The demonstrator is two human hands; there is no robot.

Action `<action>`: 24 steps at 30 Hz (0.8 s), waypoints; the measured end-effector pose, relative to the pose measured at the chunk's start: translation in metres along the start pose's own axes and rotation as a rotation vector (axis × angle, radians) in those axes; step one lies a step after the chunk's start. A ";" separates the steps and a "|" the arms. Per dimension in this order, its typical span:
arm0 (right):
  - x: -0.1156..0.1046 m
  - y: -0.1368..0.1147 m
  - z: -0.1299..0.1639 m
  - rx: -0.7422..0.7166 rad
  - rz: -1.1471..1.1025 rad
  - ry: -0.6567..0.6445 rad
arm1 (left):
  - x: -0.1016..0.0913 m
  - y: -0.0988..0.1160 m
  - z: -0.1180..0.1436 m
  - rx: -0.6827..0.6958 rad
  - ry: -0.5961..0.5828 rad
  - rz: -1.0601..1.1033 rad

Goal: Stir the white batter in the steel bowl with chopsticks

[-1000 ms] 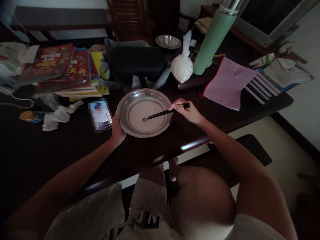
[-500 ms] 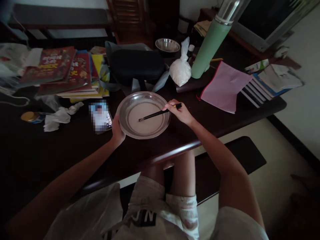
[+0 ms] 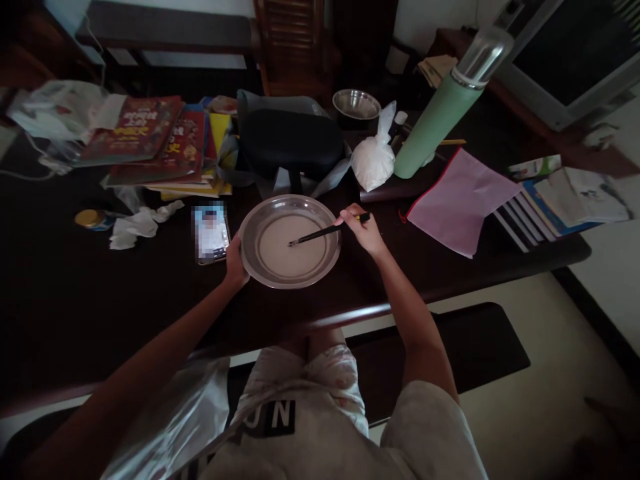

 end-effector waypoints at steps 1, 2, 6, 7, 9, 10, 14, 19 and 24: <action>-0.001 0.002 -0.002 0.008 -0.012 -0.003 | -0.001 0.004 0.001 0.036 0.037 -0.040; -0.001 0.004 -0.004 0.012 -0.029 -0.021 | -0.003 0.008 0.002 0.071 0.071 -0.095; 0.012 0.010 -0.010 -0.011 -0.067 -0.181 | -0.013 0.016 0.018 0.034 0.178 -0.288; 0.014 0.011 -0.013 -0.034 -0.074 -0.190 | -0.015 0.016 0.026 -0.007 0.177 -0.305; 0.014 0.016 -0.018 -0.039 -0.075 -0.138 | -0.017 0.021 0.043 -0.004 0.158 -0.346; 0.013 0.019 -0.021 -0.037 -0.077 -0.105 | -0.016 0.023 0.050 0.018 0.136 -0.368; 0.016 0.026 -0.027 -0.066 -0.130 -0.152 | -0.008 0.026 0.065 0.082 0.042 -0.465; 0.025 0.032 -0.032 -0.140 -0.138 -0.214 | -0.010 0.016 0.060 0.061 0.036 -0.482; 0.019 0.044 -0.045 -0.174 -0.202 -0.189 | -0.017 0.010 0.059 0.066 0.075 -0.446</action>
Point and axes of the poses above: each hand's wrist, its own z-axis away from the middle knuckle, its own x-axis out of the palm, y = z × x, the point moved 5 cm from there along -z, towards the middle knuckle, and after that the axes turned 6 degrees about z, right-handed, at the moved point
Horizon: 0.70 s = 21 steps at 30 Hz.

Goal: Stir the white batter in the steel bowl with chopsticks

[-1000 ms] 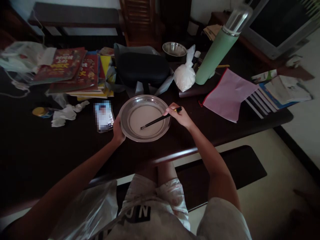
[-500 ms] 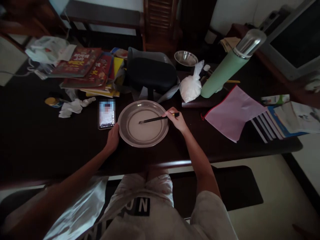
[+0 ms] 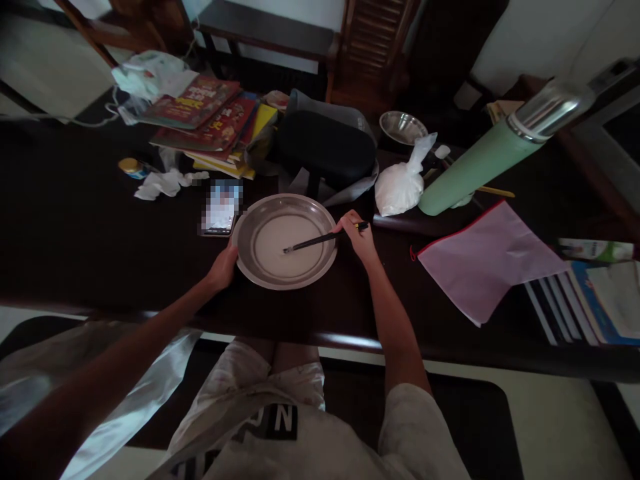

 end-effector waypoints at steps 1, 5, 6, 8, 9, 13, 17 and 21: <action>0.003 0.001 -0.001 -0.008 0.009 -0.074 | -0.001 -0.001 0.000 -0.003 0.006 0.003; 0.006 0.002 0.004 -0.020 0.035 -0.098 | -0.003 -0.001 -0.003 0.002 0.035 -0.004; 0.005 0.002 0.006 -0.013 0.051 -0.068 | -0.003 -0.001 -0.004 0.006 0.047 -0.002; 0.001 0.002 0.009 0.007 0.080 0.021 | -0.004 0.000 -0.005 0.020 0.073 0.002; -0.001 0.002 0.011 0.014 0.083 0.057 | -0.004 0.000 -0.006 0.030 0.080 0.001; 0.000 0.003 0.013 0.018 0.034 -0.004 | -0.004 -0.002 -0.008 0.048 0.090 -0.010; 0.000 0.003 0.011 -0.011 0.060 -0.064 | -0.005 -0.004 -0.009 0.042 0.111 -0.011; -0.011 0.003 0.010 -0.024 0.027 0.074 | -0.004 -0.002 -0.009 0.054 0.116 -0.023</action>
Point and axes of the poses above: each hand's wrist, its own z-axis away from the middle knuckle, its own x-axis out of the palm, y = z × x, the point moved 5 cm from there along -z, towards the middle knuckle, and after that the axes turned 6 degrees about z, right-handed, at the moved point
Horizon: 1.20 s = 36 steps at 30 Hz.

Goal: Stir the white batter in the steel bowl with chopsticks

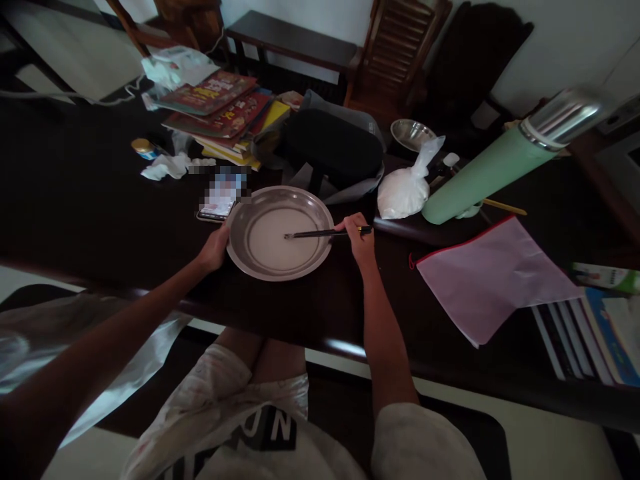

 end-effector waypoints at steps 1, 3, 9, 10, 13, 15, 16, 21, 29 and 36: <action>0.000 0.000 0.000 0.004 -0.015 -0.009 | 0.001 0.001 0.000 0.009 -0.007 -0.009; 0.006 0.000 0.001 0.002 -0.027 -0.090 | 0.002 0.004 -0.001 0.028 -0.018 -0.039; 0.006 0.005 0.000 -0.003 0.003 -0.052 | 0.005 0.017 0.001 0.038 -0.074 -0.214; 0.004 0.007 -0.001 0.003 0.000 -0.029 | 0.006 0.019 0.002 0.027 -0.087 -0.241; 0.008 0.008 0.001 -0.004 -0.019 -0.094 | 0.006 0.022 0.003 -0.002 -0.100 -0.283; 0.012 0.006 0.002 -0.025 -0.014 -0.147 | 0.006 0.022 0.003 -0.006 -0.097 -0.293; 0.012 0.005 0.002 -0.034 -0.004 -0.136 | 0.006 0.022 0.003 -0.003 -0.094 -0.296; -0.001 0.005 0.000 -0.020 0.009 0.051 | 0.006 0.022 0.003 0.009 -0.088 -0.307; 0.003 0.002 -0.003 -0.074 0.030 -0.016 | 0.004 0.020 0.001 0.047 -0.076 -0.328; 0.014 -0.002 -0.002 -0.098 0.012 -0.115 | -0.001 0.010 -0.002 0.034 -0.050 -0.339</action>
Point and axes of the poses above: each hand's wrist, its own z-axis away from the middle knuckle, its own x-axis out of the palm, y = z × x, the point moved 5 cm from there along -z, towards the middle knuckle, and after that the axes turned 6 degrees about z, right-handed, at the moved point
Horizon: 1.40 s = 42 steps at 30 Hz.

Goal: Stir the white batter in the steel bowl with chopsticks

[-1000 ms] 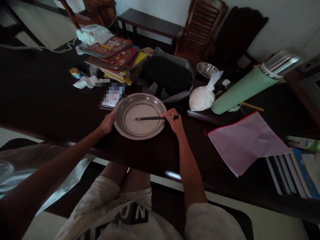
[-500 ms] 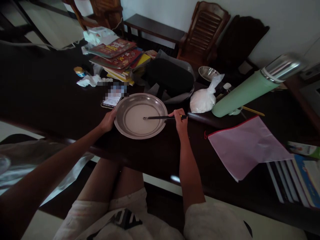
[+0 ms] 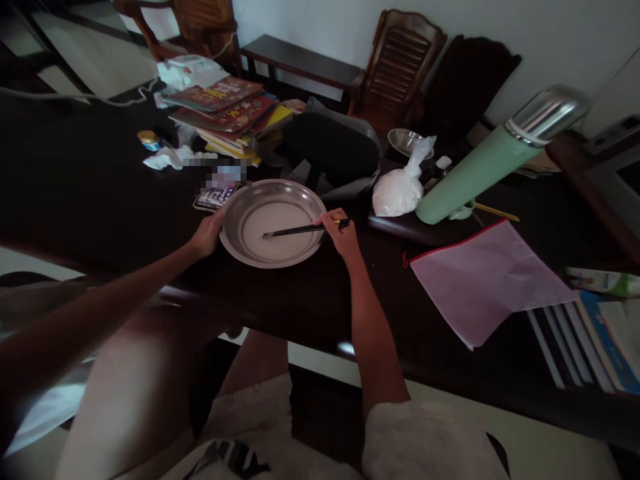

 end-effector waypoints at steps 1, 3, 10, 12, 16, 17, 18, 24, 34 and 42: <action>0.001 -0.001 0.000 -0.014 0.016 0.012 | 0.000 0.000 -0.001 0.003 0.003 0.007; -0.003 -0.002 0.000 -0.030 0.040 0.085 | 0.000 0.000 -0.002 0.010 0.008 0.025; -0.004 0.004 0.002 0.001 -0.022 0.102 | 0.001 0.002 -0.003 -0.006 -0.035 0.073; -0.001 0.003 0.004 0.001 0.000 0.092 | 0.001 0.004 -0.001 -0.014 -0.049 0.084; -0.009 0.001 0.008 0.014 0.066 0.240 | 0.002 0.009 0.004 -0.038 -0.085 0.076; -0.013 0.000 0.010 0.031 0.053 0.297 | 0.002 0.010 0.005 -0.049 -0.102 0.075; -0.015 0.000 0.013 0.055 0.027 0.325 | 0.003 0.011 0.007 -0.058 -0.121 0.079; 0.002 -0.013 0.021 0.008 0.090 0.111 | 0.002 0.018 0.011 -0.045 -0.184 0.189; -0.004 -0.013 0.023 0.017 0.073 0.155 | 0.001 0.024 0.022 -0.133 -0.188 0.241; -0.007 -0.019 0.027 -0.005 0.005 0.282 | 0.002 0.017 0.025 -0.135 -0.168 0.230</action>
Point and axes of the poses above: each hand's wrist, its own z-axis away from the middle knuckle, its own x-axis out of the palm, y = z × x, the point moved 5 cm from there along -z, towards the middle knuckle, and after that the axes turned 6 degrees about z, right-handed, at the moved point
